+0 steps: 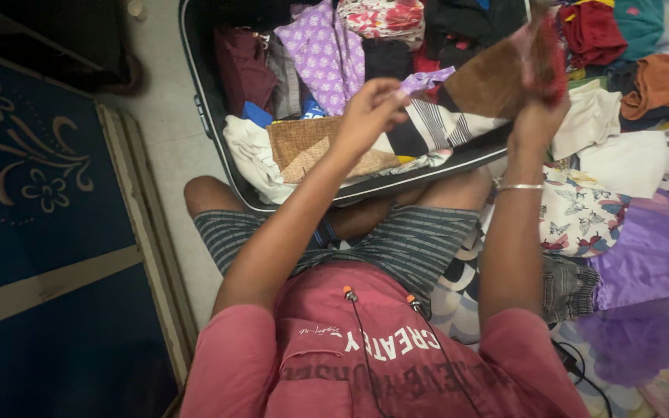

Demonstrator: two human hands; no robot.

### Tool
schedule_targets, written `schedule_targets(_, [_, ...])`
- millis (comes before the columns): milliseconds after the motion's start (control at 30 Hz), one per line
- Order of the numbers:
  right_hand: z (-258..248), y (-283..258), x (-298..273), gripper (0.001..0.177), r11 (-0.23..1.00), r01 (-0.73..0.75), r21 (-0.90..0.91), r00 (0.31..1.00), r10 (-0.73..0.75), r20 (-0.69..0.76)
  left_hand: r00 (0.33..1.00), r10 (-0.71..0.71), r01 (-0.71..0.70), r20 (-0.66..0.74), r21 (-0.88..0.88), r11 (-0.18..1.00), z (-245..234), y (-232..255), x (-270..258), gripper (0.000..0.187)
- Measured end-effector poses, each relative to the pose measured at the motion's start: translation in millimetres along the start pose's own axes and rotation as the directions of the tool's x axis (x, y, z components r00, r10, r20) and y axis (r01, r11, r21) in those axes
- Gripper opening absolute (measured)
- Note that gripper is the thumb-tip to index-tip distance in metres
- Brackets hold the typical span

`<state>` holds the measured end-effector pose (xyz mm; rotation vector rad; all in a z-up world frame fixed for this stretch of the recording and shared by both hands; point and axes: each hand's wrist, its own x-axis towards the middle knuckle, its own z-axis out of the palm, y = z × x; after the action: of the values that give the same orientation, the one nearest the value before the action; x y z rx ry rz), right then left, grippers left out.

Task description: The person packs various clothes into a black suitcase by hand, folding and arranging items including shirts, shorts, and a purple floral garment.

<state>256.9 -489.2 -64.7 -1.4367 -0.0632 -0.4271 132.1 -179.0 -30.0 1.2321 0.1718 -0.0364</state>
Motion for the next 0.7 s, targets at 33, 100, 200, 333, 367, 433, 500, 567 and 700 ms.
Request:
schedule_targets(33, [-12,9,6,0.045,1.000,0.003,-0.005,1.000,-0.003,-0.005,0.999,-0.037,0.039,-0.034,0.061,0.997,-8,-11,-1,0.043])
schedule_targets(100, [-27,20,14,0.042,0.978,0.011,-0.208,1.000,-0.016,-0.024,0.997,0.043,-0.032,-0.059,0.178,0.983,-24,-30,-9,0.040])
schedule_targets(200, [-25,23,1,0.048,0.758,-0.133,-0.639,0.988,0.154,-0.023,0.979,0.195,-0.152,-0.052,0.448,0.881,-55,-30,-34,0.037])
schedule_targets(333, [5,-8,-39,0.037,0.675,0.258,-0.691,0.946,-0.033,0.321,0.973,0.086,0.089,-0.214,0.694,0.714,-85,5,-80,0.040])
schedule_targets(367, [13,-21,-47,0.037,0.695,0.322,-0.643,0.901,-0.016,0.434,0.964,0.194,0.027,-0.183,0.790,0.612,-93,13,-89,0.040])
schedule_targets(433, [29,-46,-56,0.046,0.719,0.380,-0.582,0.844,-0.012,0.537,0.945,0.300,-0.034,-0.130,0.873,0.486,-106,24,-101,0.040])
schedule_targets(500, [40,-62,-64,0.081,0.538,0.635,-0.555,0.637,0.042,0.770,0.906,0.401,-0.005,-0.133,0.945,0.326,-116,27,-114,0.040])
schedule_targets(567, [45,-67,-65,0.084,0.498,0.642,-0.584,0.607,0.137,0.783,0.909,0.385,0.019,-0.161,0.937,0.348,-124,25,-120,0.038])
schedule_targets(700, [45,-67,-58,0.086,0.501,0.648,-0.573,0.488,0.305,0.818,0.910,0.365,0.068,-0.199,0.937,0.343,-125,14,-119,0.040])
